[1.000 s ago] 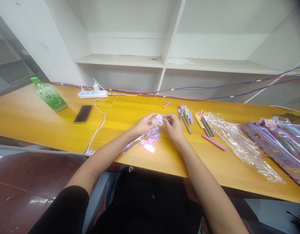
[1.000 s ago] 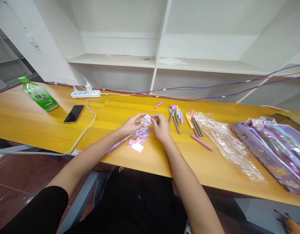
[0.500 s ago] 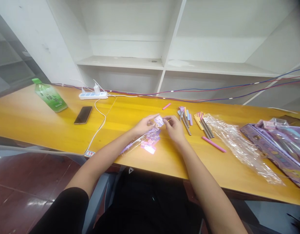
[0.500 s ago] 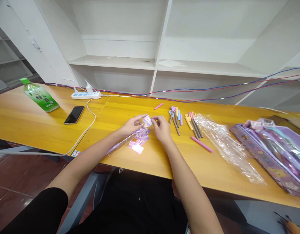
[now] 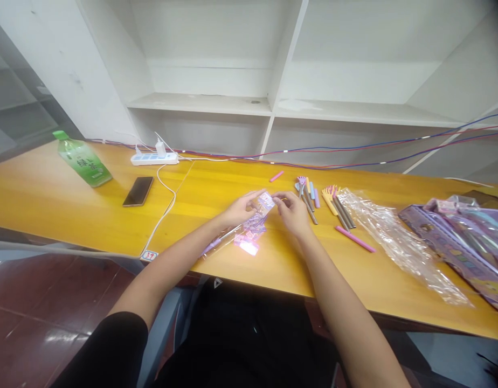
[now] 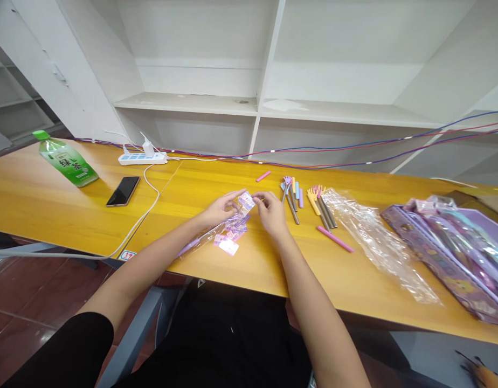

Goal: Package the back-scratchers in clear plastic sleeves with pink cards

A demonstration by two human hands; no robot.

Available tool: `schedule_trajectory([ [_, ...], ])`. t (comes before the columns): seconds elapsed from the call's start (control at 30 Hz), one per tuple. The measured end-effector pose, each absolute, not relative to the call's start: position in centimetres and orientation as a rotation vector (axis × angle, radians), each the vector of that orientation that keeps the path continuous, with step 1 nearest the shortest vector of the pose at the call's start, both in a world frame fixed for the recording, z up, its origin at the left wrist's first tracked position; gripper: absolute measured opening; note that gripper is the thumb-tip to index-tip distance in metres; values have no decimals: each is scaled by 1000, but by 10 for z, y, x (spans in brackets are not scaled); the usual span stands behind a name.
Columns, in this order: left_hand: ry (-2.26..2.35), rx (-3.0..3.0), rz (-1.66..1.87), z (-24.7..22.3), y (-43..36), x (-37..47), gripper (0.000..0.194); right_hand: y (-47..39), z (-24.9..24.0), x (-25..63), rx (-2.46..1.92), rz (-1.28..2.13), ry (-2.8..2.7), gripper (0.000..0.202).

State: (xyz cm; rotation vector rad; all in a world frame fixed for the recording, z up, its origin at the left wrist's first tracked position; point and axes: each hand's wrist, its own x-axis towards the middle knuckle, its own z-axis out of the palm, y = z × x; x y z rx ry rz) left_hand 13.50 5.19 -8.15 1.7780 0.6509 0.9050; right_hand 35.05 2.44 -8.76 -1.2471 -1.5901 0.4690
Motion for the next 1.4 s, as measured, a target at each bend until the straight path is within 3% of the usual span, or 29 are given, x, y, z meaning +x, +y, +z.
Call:
schedule_trajectory([
  [0.33,605,1821,962,-87,57,136,73,20,-81,349,-1207,468,-1616,30],
  [0.67,662,1416,889,-86,46,140,78,20,-83,341,-1206,569,-1570,29],
  [0.83,653,1509,965,-85,46,140,60,19,-82,340,-1154,880,-1494,38],
  [1.07,716,1840,1039,-72,42,137,36,17,-76,342,-1183,912,-1452,49],
  [1.4,824,2167,992,-64,40,136,38,17,-76,344,-1172,944,-1349,48],
])
